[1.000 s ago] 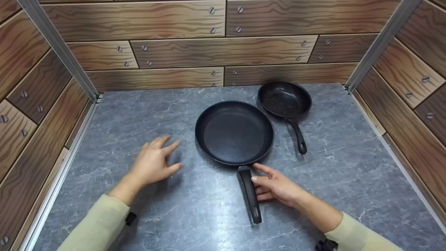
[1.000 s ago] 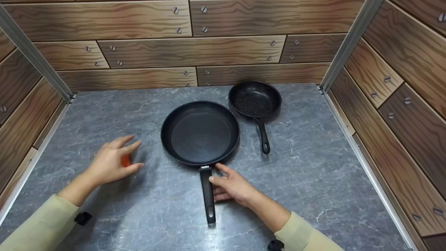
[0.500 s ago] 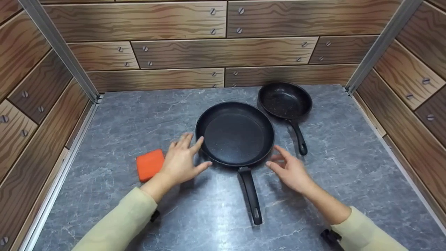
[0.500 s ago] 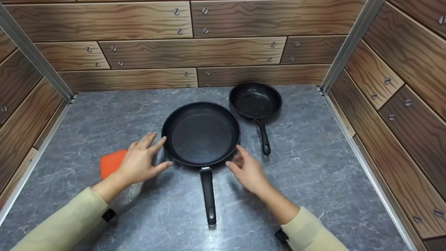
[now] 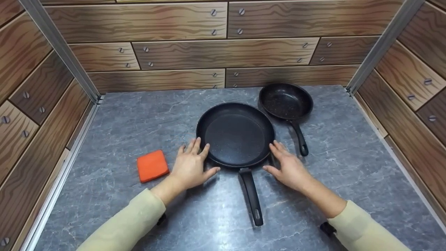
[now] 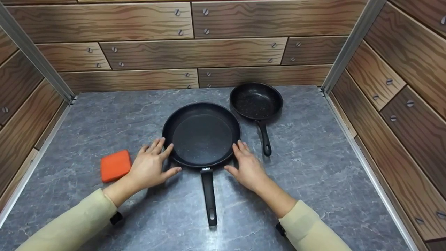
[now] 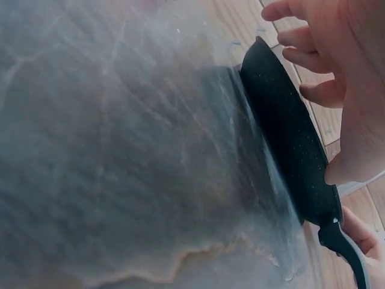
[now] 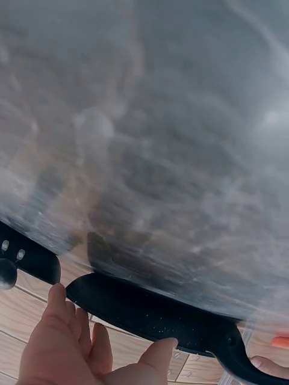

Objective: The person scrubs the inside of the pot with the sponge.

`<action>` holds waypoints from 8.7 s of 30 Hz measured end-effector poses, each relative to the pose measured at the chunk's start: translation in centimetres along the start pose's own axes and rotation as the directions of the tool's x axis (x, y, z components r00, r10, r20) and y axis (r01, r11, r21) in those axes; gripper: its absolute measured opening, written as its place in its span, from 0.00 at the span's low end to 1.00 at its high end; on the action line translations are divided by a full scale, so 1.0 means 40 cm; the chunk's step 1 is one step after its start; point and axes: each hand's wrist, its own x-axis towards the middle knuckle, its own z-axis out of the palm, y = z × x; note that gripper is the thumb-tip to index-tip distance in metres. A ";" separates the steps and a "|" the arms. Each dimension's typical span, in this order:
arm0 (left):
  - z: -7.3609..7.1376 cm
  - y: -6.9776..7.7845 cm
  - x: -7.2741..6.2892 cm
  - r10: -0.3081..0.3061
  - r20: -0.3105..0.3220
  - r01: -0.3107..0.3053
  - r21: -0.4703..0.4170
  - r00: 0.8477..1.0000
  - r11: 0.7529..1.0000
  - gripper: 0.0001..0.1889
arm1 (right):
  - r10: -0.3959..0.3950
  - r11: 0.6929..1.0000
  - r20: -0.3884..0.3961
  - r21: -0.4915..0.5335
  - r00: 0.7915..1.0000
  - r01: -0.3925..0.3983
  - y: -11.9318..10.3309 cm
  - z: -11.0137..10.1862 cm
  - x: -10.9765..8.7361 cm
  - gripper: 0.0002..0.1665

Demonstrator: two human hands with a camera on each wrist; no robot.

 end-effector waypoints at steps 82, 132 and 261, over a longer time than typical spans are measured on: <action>-0.077 -0.471 0.081 -0.230 0.324 0.274 -0.099 0.918 0.957 0.57 | -0.070 0.989 0.324 -0.098 0.943 0.107 -0.278 0.144 0.416 0.51; -0.099 0.173 0.462 0.022 0.206 -0.015 -0.035 0.978 0.999 0.51 | 0.054 0.997 0.039 -0.063 0.998 -0.051 0.236 -0.245 0.284 0.42; -0.070 0.124 0.011 0.124 0.281 -0.131 0.007 0.952 0.991 0.43 | -0.173 0.961 0.203 -0.180 0.964 0.210 -0.004 -0.031 -0.003 0.42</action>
